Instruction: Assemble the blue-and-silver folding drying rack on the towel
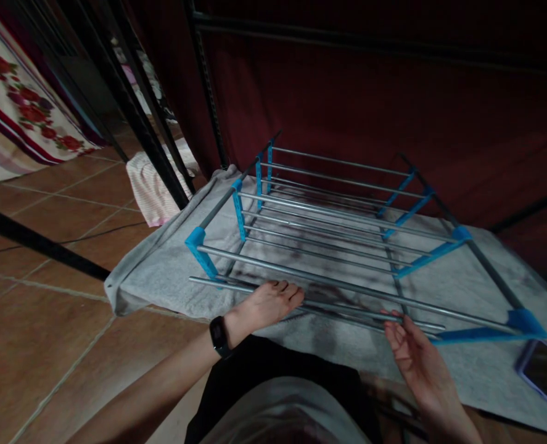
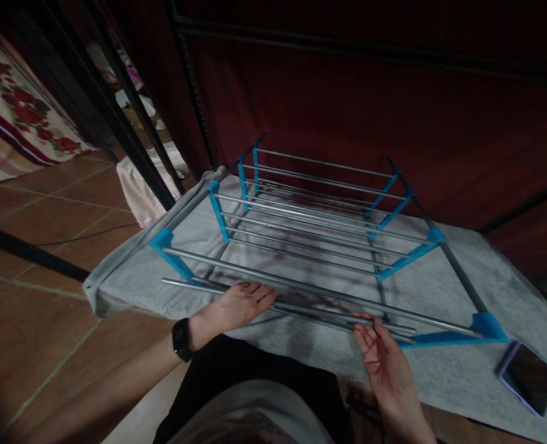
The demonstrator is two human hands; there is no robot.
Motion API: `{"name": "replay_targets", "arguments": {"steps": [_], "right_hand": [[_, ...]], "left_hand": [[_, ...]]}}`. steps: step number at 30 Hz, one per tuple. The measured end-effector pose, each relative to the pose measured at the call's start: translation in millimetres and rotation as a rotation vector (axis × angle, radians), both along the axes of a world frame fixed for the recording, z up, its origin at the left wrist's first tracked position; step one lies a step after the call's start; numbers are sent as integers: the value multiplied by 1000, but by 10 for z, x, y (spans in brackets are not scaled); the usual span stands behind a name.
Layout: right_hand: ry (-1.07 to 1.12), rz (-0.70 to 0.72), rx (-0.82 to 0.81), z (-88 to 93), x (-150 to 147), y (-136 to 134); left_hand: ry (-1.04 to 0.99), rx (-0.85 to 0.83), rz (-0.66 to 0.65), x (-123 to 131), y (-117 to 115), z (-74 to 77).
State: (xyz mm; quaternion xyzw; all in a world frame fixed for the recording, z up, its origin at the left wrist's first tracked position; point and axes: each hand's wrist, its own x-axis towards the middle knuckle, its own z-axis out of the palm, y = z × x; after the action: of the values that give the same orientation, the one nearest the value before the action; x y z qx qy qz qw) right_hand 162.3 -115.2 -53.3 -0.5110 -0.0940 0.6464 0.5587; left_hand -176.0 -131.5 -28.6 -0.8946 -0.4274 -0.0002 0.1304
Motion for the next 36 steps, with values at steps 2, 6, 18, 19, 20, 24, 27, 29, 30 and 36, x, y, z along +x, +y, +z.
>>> {"name": "replay_targets", "arguments": {"steps": [2, 6, 18, 19, 20, 24, 27, 29, 30, 36], "right_hand": [[9, -7, 41, 19, 6, -6], [68, -15, 141, 97, -68, -52], [42, 13, 297, 210, -58, 13], [47, 8, 298, 209, -37, 32], [54, -4, 295, 208, -15, 51], [63, -42, 281, 194, 60, 85], [53, -26, 287, 181, 85, 58], [46, -11, 290, 180, 92, 37], [42, -7, 290, 182, 94, 30], [29, -6, 278, 202, 115, 45]], "left_hand": [[-44, -8, 4, 85, 39, -2], [-73, -29, -48, 192, 87, -16], [-276, 41, -144, 193, 246, -95], [-277, 41, -138, 230, 255, -75], [-273, 37, -128, 269, 266, -58], [-267, 37, -116, 385, 300, -35], [-277, 32, -139, 397, 299, -33], [-286, 26, -140, 382, 293, -28], [-287, 20, -141, 373, 292, -25], [-318, 60, -196, 359, 331, -11]]}}
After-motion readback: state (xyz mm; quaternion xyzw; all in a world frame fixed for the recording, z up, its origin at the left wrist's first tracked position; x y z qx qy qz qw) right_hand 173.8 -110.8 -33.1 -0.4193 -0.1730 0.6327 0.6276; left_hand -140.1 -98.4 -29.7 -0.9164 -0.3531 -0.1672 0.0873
